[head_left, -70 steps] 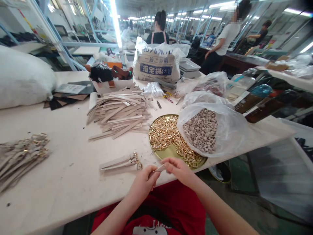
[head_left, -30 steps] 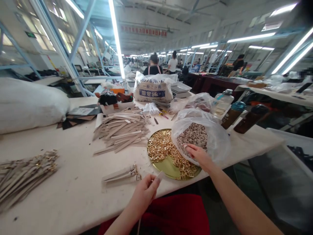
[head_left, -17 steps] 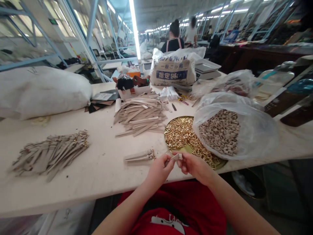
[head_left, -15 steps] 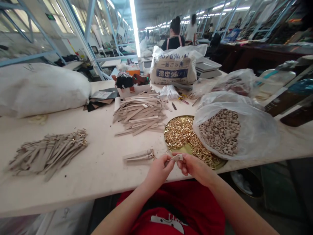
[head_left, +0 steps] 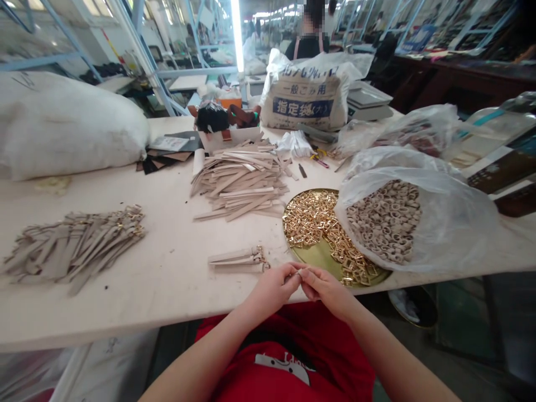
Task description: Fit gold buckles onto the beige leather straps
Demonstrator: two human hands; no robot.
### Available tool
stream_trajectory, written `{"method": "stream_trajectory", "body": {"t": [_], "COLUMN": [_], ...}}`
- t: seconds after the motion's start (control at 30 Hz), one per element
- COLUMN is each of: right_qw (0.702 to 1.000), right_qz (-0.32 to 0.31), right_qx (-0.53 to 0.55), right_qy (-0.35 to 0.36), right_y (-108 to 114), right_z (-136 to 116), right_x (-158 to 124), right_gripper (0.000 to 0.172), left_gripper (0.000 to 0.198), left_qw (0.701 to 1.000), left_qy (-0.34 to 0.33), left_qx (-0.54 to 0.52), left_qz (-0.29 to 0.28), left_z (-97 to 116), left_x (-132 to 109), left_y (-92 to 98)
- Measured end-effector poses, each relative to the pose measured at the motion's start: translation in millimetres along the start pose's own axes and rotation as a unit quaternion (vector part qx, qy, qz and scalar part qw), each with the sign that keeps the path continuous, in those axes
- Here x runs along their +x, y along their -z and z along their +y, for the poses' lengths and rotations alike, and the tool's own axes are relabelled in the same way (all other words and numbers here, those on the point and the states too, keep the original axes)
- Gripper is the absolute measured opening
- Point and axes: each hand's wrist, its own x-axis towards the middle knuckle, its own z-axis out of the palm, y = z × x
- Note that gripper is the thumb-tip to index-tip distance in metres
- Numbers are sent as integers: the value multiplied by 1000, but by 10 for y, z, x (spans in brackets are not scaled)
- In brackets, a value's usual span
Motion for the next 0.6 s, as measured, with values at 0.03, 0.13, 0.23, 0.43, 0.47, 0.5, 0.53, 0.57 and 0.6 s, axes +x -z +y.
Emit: {"method": "stream_trajectory", "body": {"t": [0.03, 0.13, 0.23, 0.43, 0.47, 0.5, 0.53, 0.57, 0.6], "right_qw": [999, 994, 994, 989, 987, 986, 984, 982, 979], "right_qz": [32, 100, 98, 92, 92, 89, 80, 65, 45], "right_qx": [18, 39, 14, 94, 119, 141, 160, 177, 194], "right_qy": [7, 33, 45, 72, 52, 26, -2, -27, -49], "right_y": [-17, -82, -172, -241, -240, -240, -244, -250, -258], "right_z": [12, 32, 34, 17, 18, 21, 29, 40, 54], "right_x": [7, 10, -20, -105, -115, -124, -133, -144, -156], "right_gripper": [36, 27, 27, 37, 36, 32, 28, 25, 23], "left_gripper": [27, 21, 20, 20, 21, 21, 20, 18, 16], "left_qw": [1000, 997, 989, 979, 980, 982, 985, 988, 991], "left_qy": [-1, 0, 16, 55, 62, 66, 66, 63, 58], "left_qx": [-17, -82, -143, -188, -181, -166, -143, -112, -76], "left_qz": [-1, -5, 9, 48, 60, 68, 77, 84, 92], "left_z": [-12, -55, -102, -148, -146, -141, -134, -125, -116], "left_x": [-12, -48, -74, -131, -146, -163, -181, -201, -221], "left_y": [-14, -51, -72, -72, -74, -75, -76, -75, -74]}}
